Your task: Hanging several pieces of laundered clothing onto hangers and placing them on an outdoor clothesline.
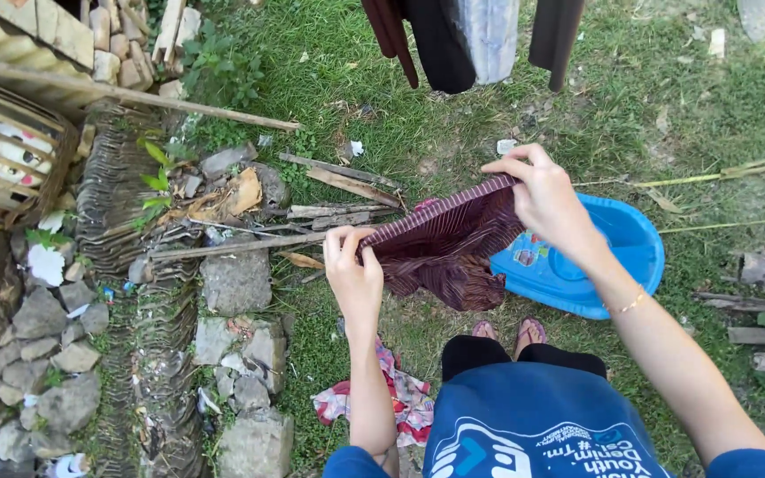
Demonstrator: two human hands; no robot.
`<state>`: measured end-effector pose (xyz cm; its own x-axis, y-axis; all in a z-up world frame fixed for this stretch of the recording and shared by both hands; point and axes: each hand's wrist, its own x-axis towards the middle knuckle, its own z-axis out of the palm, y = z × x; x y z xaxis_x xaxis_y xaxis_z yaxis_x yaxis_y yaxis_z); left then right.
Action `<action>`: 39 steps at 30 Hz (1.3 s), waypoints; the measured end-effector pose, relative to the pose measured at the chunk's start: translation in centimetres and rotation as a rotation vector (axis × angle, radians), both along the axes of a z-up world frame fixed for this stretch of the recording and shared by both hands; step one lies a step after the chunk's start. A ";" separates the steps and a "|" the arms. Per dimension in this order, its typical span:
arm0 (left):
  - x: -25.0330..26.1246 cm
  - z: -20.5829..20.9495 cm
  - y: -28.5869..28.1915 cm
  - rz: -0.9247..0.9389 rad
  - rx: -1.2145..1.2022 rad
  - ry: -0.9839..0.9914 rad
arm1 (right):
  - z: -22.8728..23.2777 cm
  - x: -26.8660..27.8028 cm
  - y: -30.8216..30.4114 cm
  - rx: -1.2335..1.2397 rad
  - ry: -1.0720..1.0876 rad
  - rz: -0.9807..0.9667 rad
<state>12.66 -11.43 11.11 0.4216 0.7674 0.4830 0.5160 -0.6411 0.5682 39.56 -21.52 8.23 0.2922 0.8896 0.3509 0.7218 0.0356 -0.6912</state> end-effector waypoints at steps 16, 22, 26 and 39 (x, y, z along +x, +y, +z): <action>-3.0 -2.1 -0.3 0.277 -0.395 0.290 | 0.0 -3.6 -0.4 0.053 0.226 -0.148; -2.7 3.3 -1.7 -0.105 -0.231 0.006 | 1.6 -3.0 -0.5 0.490 0.013 -0.185; -4.6 1.2 0.2 -0.080 -0.209 0.063 | 1.5 -3.3 0.8 0.280 0.209 -0.239; -1.0 0.7 1.1 0.100 -0.062 -0.019 | -0.2 -0.7 3.1 0.131 0.114 -0.195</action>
